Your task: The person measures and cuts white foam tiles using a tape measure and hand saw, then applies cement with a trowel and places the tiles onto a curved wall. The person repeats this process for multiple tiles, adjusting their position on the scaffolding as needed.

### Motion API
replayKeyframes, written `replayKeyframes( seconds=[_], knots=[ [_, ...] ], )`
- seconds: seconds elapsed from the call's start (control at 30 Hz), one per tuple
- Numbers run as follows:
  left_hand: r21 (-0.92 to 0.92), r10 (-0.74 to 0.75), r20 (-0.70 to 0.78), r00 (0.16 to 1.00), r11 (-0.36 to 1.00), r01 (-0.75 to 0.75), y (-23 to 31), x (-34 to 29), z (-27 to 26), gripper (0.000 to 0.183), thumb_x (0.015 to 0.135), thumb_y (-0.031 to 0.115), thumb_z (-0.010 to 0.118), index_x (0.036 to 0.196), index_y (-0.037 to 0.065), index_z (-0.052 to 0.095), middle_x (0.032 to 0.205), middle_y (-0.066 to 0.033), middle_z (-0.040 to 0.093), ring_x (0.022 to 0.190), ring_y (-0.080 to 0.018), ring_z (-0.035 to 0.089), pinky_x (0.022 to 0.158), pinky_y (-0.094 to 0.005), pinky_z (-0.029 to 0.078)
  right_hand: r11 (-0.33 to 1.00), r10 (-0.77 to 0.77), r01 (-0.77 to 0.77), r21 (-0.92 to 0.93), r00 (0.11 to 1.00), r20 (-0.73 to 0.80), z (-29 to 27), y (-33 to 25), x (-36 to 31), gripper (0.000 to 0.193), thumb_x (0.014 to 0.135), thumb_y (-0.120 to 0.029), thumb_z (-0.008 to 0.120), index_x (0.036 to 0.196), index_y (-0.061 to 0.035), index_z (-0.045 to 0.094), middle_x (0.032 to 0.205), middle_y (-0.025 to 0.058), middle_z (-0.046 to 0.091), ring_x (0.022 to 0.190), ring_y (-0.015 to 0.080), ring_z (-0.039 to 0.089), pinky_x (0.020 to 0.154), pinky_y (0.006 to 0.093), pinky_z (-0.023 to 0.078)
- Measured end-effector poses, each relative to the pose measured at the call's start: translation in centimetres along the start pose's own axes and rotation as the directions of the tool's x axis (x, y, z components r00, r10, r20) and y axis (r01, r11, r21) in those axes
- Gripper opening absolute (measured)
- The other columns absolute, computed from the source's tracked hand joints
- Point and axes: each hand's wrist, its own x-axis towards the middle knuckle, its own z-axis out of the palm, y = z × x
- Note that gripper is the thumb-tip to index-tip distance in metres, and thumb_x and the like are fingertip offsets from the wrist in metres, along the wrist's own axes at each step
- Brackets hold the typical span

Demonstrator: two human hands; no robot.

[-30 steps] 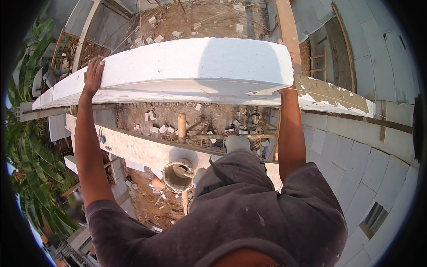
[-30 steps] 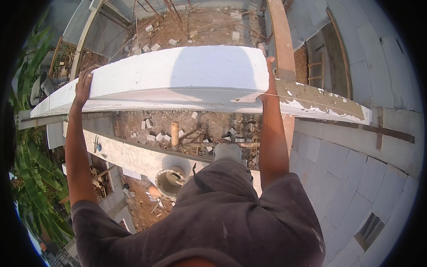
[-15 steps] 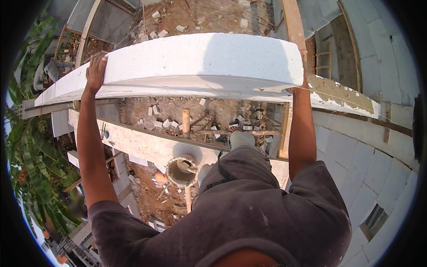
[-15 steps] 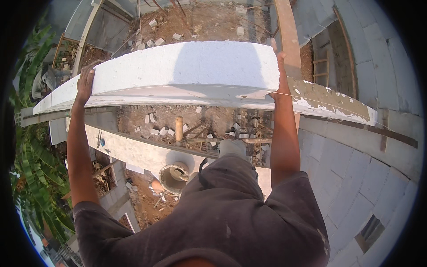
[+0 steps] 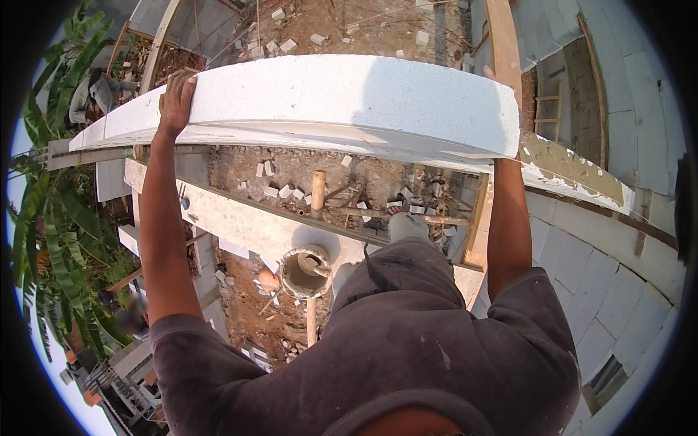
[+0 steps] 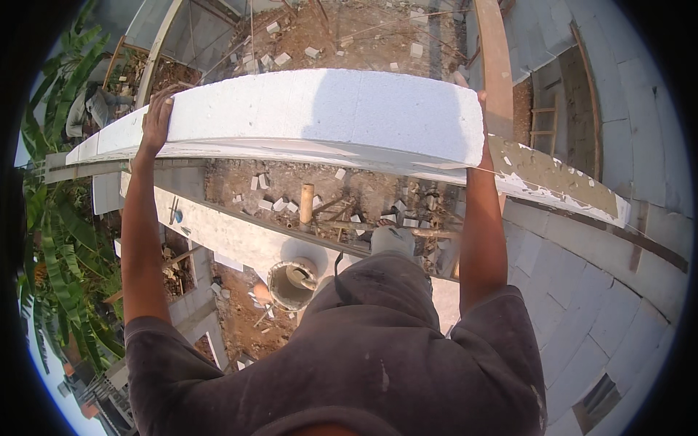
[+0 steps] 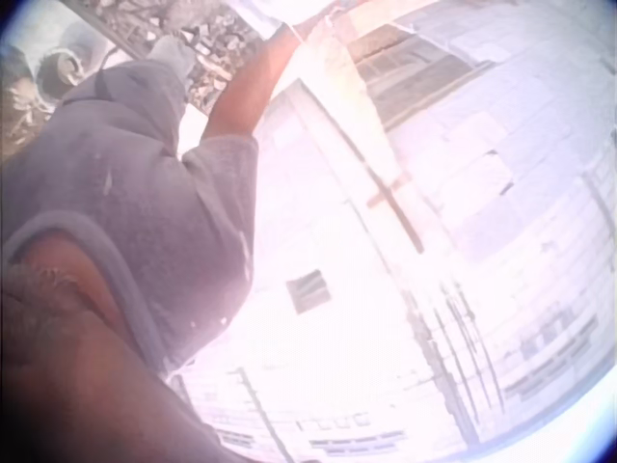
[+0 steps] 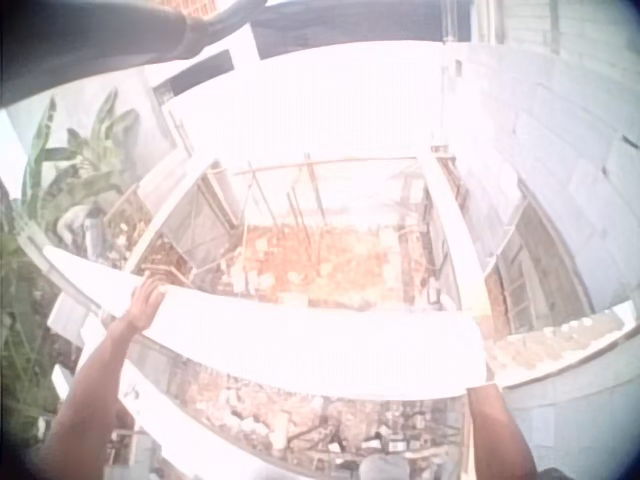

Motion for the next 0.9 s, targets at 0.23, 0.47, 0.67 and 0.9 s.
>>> replayKeyframes(
  seconds=[0.23, 0.47, 0.67, 0.9],
  knots=[
    [0.023, -0.073, -0.052, 0.996, 0.997, 0.074, 1.2, -0.8, 0.0, 0.061, 0.102, 0.056, 0.030, 0.141, 0.013, 0.052, 0.152, -0.0102, 0.043, 0.148, -0.0364, 0.024, 0.114, -0.0628, 0.015, 0.986, -0.037, 0.037, -0.164, 0.999, 0.001, -1.7, 0.4, 1.3, 0.047, 0.100, -0.025, 0.045, 0.145, -0.0109, 0.049, 0.098, 0.0082, 0.064, 0.087, 0.0176, 0.061, 0.082, 0.0303, 0.052],
    [0.065, -0.083, -0.040, 0.996, 0.994, 0.085, 1.7, -0.4, -0.2, 0.066, 0.099, 0.061, 0.030, 0.142, 0.015, 0.051, 0.153, -0.0085, 0.040, 0.150, -0.0342, 0.020, 0.114, -0.0655, 0.014, 0.931, -0.025, 0.008, -0.366, 0.999, -0.043, -2.3, 2.2, 1.9, 0.055, 0.109, -0.042, 0.023, 0.150, -0.0091, 0.041, 0.109, 0.0021, 0.065, 0.096, 0.0103, 0.060, 0.086, 0.0262, 0.052],
    [0.041, -0.039, -0.010, 0.999, 0.998, 0.040, 0.2, -0.1, 0.1, 0.063, 0.100, 0.057, 0.030, 0.140, 0.014, 0.052, 0.154, -0.0096, 0.039, 0.149, -0.0367, 0.022, 0.114, -0.0658, 0.015, 0.929, -0.024, 0.006, -0.371, 0.999, -0.045, -3.3, 1.7, 1.8, 0.065, 0.106, -0.052, 0.024, 0.154, -0.0082, 0.032, 0.123, 0.0055, 0.059, 0.110, 0.0150, 0.055, 0.099, 0.0308, 0.046],
    [0.034, -0.083, -0.061, 0.995, 0.996, 0.085, -1.2, -1.7, -0.4, 0.062, 0.103, 0.056, 0.028, 0.144, 0.016, 0.050, 0.157, -0.0082, 0.036, 0.150, -0.0372, 0.017, 0.116, -0.0646, 0.010, 0.889, -0.382, 0.251, -0.384, 0.869, -0.316, -0.3, -5.4, -2.8, 0.110, 0.083, -0.087, 0.020, 0.159, -0.0105, -0.003, 0.160, 0.0255, 0.019, 0.151, 0.0362, 0.013, 0.123, 0.0463, 0.012]
  ],
)
